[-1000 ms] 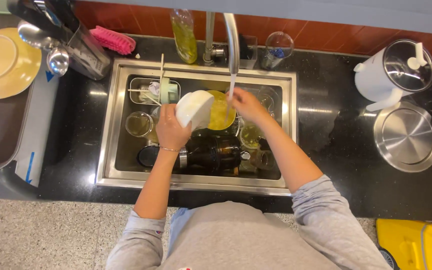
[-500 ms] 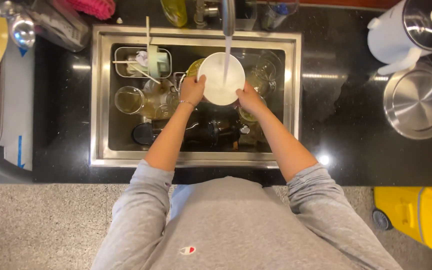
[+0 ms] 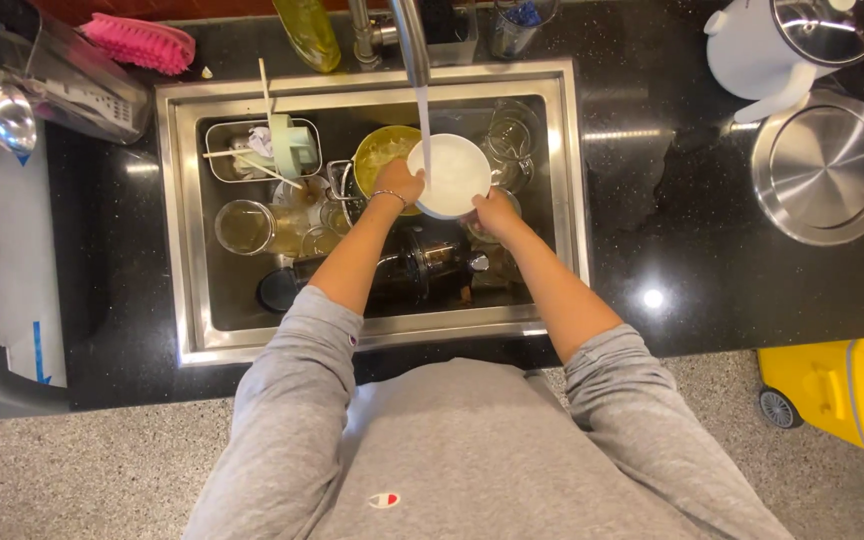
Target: Wash a bowl and glasses in a commercial sink and handle a juicer component.
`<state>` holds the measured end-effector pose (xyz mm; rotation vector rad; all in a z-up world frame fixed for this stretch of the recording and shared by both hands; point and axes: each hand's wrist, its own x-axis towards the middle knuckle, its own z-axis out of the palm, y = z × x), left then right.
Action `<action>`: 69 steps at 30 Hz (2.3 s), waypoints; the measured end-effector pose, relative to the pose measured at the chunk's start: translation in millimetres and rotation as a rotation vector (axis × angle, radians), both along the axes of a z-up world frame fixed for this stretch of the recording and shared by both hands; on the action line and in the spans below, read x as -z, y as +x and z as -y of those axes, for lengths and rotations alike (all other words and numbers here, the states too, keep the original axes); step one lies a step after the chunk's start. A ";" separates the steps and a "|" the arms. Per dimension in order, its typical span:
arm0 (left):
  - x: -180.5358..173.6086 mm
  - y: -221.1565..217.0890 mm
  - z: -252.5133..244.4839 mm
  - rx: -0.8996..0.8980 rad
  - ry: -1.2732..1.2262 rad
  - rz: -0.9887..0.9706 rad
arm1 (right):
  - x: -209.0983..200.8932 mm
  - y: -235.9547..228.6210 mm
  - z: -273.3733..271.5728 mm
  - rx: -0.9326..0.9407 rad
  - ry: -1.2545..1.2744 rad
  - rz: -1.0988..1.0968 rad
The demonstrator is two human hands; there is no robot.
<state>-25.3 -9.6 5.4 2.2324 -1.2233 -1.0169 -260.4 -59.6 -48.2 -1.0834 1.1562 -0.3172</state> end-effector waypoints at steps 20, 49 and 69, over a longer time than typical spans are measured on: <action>-2.0 10.5 1.6 -0.124 -0.079 -0.108 | -102.1 12.9 -11.0 -0.005 0.102 -0.243; 2.1 -14.2 32.3 -0.308 -0.562 -0.669 | -88.7 146.0 -3.5 0.068 0.310 0.517; -26.2 50.9 100.1 -0.395 -0.464 -1.351 | -177.5 42.5 -0.4 0.091 -0.102 0.403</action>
